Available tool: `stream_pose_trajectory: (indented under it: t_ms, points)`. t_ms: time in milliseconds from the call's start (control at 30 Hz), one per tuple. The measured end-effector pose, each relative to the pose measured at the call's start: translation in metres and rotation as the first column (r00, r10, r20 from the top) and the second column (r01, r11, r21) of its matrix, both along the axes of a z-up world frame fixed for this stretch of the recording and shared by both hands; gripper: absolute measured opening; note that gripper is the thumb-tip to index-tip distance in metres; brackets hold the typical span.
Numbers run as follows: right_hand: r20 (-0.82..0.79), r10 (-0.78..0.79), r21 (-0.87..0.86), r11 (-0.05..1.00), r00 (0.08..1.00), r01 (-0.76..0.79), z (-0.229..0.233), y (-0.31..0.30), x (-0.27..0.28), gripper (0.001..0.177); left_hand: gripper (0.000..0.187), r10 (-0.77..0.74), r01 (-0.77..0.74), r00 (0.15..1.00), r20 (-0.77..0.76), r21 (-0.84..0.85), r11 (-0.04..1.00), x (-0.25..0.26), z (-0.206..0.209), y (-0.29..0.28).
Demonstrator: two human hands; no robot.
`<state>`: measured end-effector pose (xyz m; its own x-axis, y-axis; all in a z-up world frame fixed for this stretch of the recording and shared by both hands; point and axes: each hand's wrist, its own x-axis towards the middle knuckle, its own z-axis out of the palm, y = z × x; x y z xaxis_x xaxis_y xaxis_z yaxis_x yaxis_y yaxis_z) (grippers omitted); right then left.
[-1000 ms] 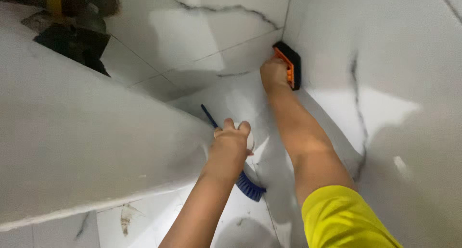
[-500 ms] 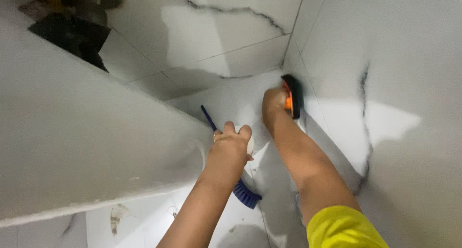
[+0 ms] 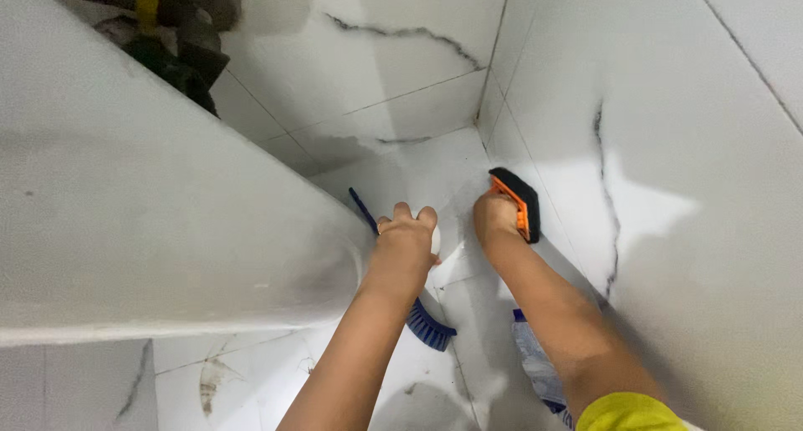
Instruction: The person scrubs the tiled wall next to a sink with an orange sponge, then scrubs the sink basin and faucet. The person rinses the sponge and washes their hands under running water.
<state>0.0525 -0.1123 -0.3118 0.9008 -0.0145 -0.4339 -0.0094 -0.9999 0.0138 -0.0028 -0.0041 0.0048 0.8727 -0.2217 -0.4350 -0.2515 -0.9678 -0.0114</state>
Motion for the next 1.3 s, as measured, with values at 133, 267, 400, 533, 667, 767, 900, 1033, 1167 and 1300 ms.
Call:
stream_pose_trajectory:
  t_ms: [133,267,400,533,667,767,900,1033,1167,1300]
  points:
    - [-0.031,-0.037,0.051,0.998,0.999,0.039,0.003,0.001,-0.041,0.025,0.056,0.003,-0.002,1.000,0.019,-0.026,1.000,-0.007,0.003,0.004]
    - [-0.063,-0.072,0.141,0.987,0.995,0.080,0.006,-0.001,-0.080,0.024,0.057,-0.118,0.119,0.990,0.075,-0.004,0.993,-0.011,0.003,0.007]
    - [0.123,-0.145,0.378,0.922,0.982,0.089,0.067,-0.012,-0.098,0.027,0.064,-0.085,0.087,0.993,0.086,-0.019,0.996,-0.011,0.007,0.001]
    - [0.457,-0.141,0.264,0.964,0.878,0.018,0.202,-0.030,-0.118,0.037,0.072,-0.081,0.080,0.991,0.102,0.015,0.997,-0.018,0.009,0.000]
    - [0.889,-0.075,0.000,0.987,0.452,0.163,0.364,-0.085,-0.143,0.054,0.068,-0.093,0.092,0.995,0.022,0.047,0.995,-0.021,0.014,0.003]
    - [0.984,-0.099,0.055,0.960,0.150,0.273,0.446,-0.119,-0.170,0.042,0.062,-0.114,0.110,0.989,0.090,0.043,0.993,-0.026,0.017,0.005]
    - [0.982,-0.013,-0.062,0.922,0.191,0.381,0.461,-0.136,-0.166,0.044,0.067,-0.106,0.107,0.988,0.110,0.001,0.994,-0.033,0.024,0.007]
    - [0.848,0.026,-0.206,0.936,0.530,0.285,0.368,-0.115,-0.132,0.039,0.065,-0.063,0.062,0.996,0.067,0.011,0.998,-0.039,0.030,0.005]
    - [0.519,0.002,-0.185,0.977,0.855,0.109,0.262,-0.080,-0.124,0.017,0.055,-0.047,0.047,0.997,0.066,-0.005,0.999,-0.042,0.033,0.001]
    - [0.544,-0.149,-0.029,0.980,0.826,0.196,0.267,-0.072,-0.126,0.006,0.046,0.030,-0.022,0.996,0.085,-0.092,0.996,-0.040,0.026,0.003]
